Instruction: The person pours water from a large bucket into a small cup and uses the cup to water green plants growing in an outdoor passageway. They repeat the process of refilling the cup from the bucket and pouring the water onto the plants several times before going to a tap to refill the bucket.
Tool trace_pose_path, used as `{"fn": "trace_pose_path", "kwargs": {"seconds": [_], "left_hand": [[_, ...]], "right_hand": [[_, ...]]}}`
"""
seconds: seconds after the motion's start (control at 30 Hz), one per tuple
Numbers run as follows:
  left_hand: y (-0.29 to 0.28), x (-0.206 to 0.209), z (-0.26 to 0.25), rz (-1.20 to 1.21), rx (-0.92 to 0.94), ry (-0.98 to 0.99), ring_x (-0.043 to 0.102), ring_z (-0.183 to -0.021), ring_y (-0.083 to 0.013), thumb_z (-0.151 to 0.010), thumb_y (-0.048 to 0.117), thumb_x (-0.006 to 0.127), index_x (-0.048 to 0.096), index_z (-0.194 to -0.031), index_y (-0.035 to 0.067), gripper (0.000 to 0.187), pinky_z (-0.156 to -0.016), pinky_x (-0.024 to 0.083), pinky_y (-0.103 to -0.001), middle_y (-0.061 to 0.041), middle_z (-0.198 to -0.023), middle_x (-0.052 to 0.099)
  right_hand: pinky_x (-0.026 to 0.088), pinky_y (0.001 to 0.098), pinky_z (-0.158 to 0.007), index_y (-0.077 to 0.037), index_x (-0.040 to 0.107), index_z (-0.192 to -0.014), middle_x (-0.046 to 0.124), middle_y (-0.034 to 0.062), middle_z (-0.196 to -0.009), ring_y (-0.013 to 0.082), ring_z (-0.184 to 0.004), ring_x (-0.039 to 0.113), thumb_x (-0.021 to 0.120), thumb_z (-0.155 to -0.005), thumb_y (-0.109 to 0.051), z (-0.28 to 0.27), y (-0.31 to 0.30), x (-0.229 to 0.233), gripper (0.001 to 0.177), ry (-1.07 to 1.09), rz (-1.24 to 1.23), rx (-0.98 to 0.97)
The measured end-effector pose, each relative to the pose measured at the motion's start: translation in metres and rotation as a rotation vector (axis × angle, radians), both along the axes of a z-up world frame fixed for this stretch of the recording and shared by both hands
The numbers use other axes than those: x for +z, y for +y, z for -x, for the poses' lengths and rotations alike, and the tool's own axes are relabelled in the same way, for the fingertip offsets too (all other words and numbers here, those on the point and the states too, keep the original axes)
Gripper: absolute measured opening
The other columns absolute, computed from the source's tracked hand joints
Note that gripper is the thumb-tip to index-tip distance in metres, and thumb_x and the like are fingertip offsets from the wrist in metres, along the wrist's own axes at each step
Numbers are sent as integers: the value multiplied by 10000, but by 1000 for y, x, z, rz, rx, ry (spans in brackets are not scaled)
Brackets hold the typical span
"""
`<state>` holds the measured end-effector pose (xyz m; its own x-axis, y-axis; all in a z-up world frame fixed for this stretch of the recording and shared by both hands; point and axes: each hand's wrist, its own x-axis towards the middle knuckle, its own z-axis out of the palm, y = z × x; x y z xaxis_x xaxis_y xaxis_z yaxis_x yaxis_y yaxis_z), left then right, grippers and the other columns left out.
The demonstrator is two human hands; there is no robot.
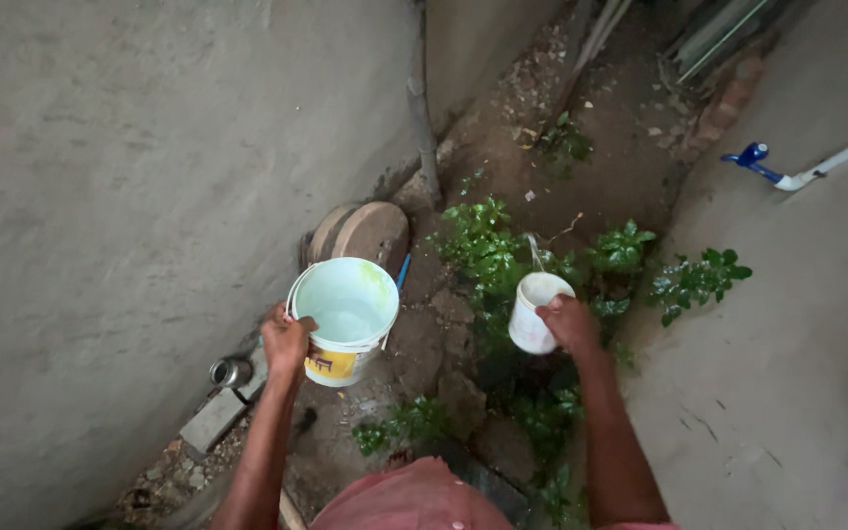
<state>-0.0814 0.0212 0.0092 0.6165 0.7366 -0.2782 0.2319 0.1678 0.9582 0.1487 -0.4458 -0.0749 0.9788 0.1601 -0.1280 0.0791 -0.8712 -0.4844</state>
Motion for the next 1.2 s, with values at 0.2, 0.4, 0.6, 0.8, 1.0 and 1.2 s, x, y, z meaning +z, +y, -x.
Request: {"fn": "trace_pose_path", "kwargs": {"seconds": [0.2,0.4,0.6,0.8,1.0,1.2], "left_hand": [[-3,1,-11,78,8,20,508,-383,-194,-694,-63,628,604,-1006,-24,316,-333,411,-348,-105,-683,601],[0,-18,-19,22,-34,68,517,-407,-153,-695,-36,646,638,-1009,5,317,-354,418,-342,-63,-673,616],[0,-17,-27,-29,-32,127,503,-400,-183,-712,-32,647,633,-993,-13,282,-358,423,-360,-92,-652,596],[-1,-11,-34,-27,-74,75,507,-395,-177,-720,-40,639,596,-960,-34,244,-356,413,-347,-93,-648,591],[-4,-12,-37,37,-79,16,495,-376,-182,-718,-46,637,605,-955,-25,240,-338,389,-347,-95,-636,582],[-8,-13,-32,38,-69,60,502,-371,-180,-711,-42,625,629,-993,6,286,-336,405,-343,-86,-651,600]], "right_hand": [[587,455,-736,75,674,-1145,745,268,-918,383,-815,752,797,-811,-376,68,7,-38,574,-174,-301,-77],[590,476,-724,21,726,-1090,754,249,-887,376,-789,748,782,-826,-421,144,-4,-52,518,234,-56,-62],[585,491,-761,2,741,-1092,759,249,-928,393,-838,748,748,-851,-436,139,-23,-49,499,523,128,34],[580,505,-799,-18,756,-1093,764,250,-968,409,-886,748,713,-877,-451,50,-38,-25,486,317,149,-126],[567,514,-803,-19,739,-1086,742,255,-988,437,-916,720,722,-863,-454,49,-36,-16,489,-44,-21,-146],[582,489,-729,16,725,-1029,747,251,-881,399,-818,749,740,-831,-407,123,-23,-38,467,-70,-235,-190]]}}
